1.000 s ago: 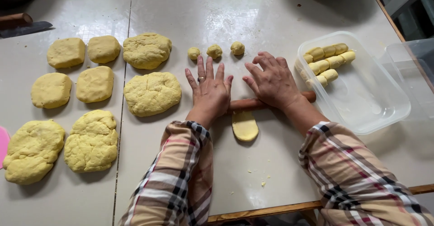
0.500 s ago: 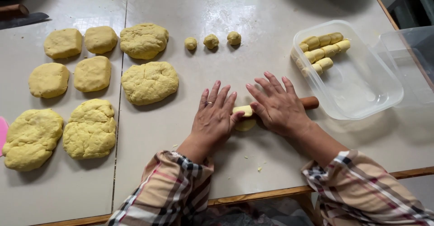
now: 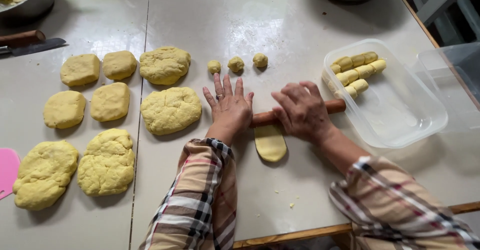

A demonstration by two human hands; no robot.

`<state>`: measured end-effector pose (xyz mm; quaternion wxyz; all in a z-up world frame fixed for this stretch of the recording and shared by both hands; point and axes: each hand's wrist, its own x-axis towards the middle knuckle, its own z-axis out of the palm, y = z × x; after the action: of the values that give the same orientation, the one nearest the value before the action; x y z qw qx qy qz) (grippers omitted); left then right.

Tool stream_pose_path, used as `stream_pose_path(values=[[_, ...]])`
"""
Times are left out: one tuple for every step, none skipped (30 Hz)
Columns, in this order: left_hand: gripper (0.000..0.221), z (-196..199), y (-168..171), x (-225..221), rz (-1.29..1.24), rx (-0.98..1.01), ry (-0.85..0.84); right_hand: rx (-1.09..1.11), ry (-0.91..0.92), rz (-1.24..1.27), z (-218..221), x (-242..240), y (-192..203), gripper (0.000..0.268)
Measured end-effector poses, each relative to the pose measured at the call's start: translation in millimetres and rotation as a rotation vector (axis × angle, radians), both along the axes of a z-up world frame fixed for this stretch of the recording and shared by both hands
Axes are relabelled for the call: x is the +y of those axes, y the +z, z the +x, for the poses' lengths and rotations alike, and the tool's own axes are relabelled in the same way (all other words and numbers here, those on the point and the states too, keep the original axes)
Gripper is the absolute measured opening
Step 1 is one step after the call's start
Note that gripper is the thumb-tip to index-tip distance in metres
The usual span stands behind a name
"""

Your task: Rolling out small pieces of yellow dough with a rolling pin and rolling them into cylinders to be placed in a container.

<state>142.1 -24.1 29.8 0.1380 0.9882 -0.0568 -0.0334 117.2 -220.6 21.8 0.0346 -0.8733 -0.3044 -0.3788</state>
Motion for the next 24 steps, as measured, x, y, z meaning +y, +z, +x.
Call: stream_pose_path(values=[[0.066, 7.0, -1.7, -0.4, -0.003, -0.005, 0.005, -0.005, 0.005, -0.003, -2.2, 1.6, -1.1, 0.045], [0.065, 10.7, -6.5, -1.5, -0.022, -0.060, 0.005, 0.074, -0.030, -0.034, -9.0, 2.5, -5.5, 0.049], [0.065, 14.2, -11.7, -2.9, -0.040, -0.115, 0.005, 0.153, -0.064, -0.064, -16.0, 3.3, -10.1, 0.055], [0.065, 16.1, -10.7, -3.0, -0.043, -0.113, 0.006, 0.155, -0.063, -0.067, -9.6, 4.2, -9.5, 0.055], [0.061, 17.8, -9.5, -3.3, -0.052, -0.280, -0.003, 0.213, -0.091, -0.075, -3.5, 5.0, -8.6, 0.053], [0.058, 19.3, -8.4, -3.2, -0.059, -0.447, -0.012, 0.271, -0.120, -0.080, 2.4, 6.1, -8.4, 0.053], [0.058, 11.9, -5.5, -1.4, -0.059, -0.444, -0.012, 0.273, -0.120, -0.079, 5.6, 7.7, -5.4, 0.053], [0.056, 7.0, -0.4, 0.7, -0.135, -0.495, -0.062, 0.428, -0.167, -0.107, 12.0, 9.5, -0.2, 0.055], [0.055, 1.9, 4.7, 2.7, -0.212, -0.546, -0.114, 0.581, -0.216, -0.135, 18.3, 11.3, 5.3, 0.058], [0.055, -1.8, -1.2, 3.5, -0.212, -0.544, -0.114, 0.583, -0.216, -0.135, 25.0, 12.4, 6.1, 0.058], [0.054, -5.7, -7.1, 4.3, -0.187, -0.531, -0.202, 0.653, -0.249, -0.147, 31.6, 13.4, 6.9, 0.058], [0.054, -9.3, -12.1, 6.5, -0.157, -0.521, -0.287, 0.719, -0.277, -0.157, 39.0, 15.9, 8.0, 0.058], [0.054, -7.5, -19.1, 8.3, -0.154, -0.523, -0.285, 0.718, -0.274, -0.155, 46.7, 18.3, 12.9, 0.058], [0.055, -5.0, -25.9, 9.8, -0.171, -0.465, -0.250, 0.788, -0.300, -0.112, 54.7, 20.3, 18.2, 0.062], [0.057, -2.4, -32.5, 11.1, -0.188, -0.407, -0.215, 0.859, -0.325, -0.068, 62.6, 22.1, 23.5, 0.065], [0.057, -0.6, -31.9, 13.1, -0.187, -0.407, -0.220, 0.858, -0.329, -0.064, 71.5, 15.9, 11.5, 0.065], [0.056, 1.2, -31.1, 15.2, -0.223, -0.399, -0.177, 0.578, -0.276, 0.049, 80.3, 9.8, -0.4, 0.055], [0.056, 2.6, -30.1, 18.8, -0.258, -0.392, -0.130, 0.295, -0.217, 0.157, 89.7, 5.4, -12.1, 0.050], [0.056, -1.3, -23.7, 21.9, -0.256, -0.393, -0.131, 0.294, -0.216, 0.160, 77.7, 3.1, -6.0, 0.050], [0.054, -4.5, -16.5, 25.1, -0.291, -0.421, -0.122, 0.226, -0.166, 0.082, 67.2, 1.1, 1.1, 0.050], [0.052, -8.0, -9.6, 28.6, -0.326, -0.448, -0.114, 0.156, -0.116, 0.004, 56.2, -0.7, 7.9, 0.049], [0.052, -11.8, -3.1, 31.5, -0.326, -0.450, -0.109, 0.156, -0.111, 0.002, 48.3, -2.2, 7.7, 0.049], [0.053, -16.2, 2.7, 34.2, -0.355, -0.455, -0.107, 0.250, -0.079, -0.036, 39.9, -3.9, 6.8, 0.049], [0.053, -23.2, 6.8, 35.8, -0.385, -0.453, -0.110, 0.350, -0.053, -0.074, 27.2, -6.9, 3.9, 0.055]])
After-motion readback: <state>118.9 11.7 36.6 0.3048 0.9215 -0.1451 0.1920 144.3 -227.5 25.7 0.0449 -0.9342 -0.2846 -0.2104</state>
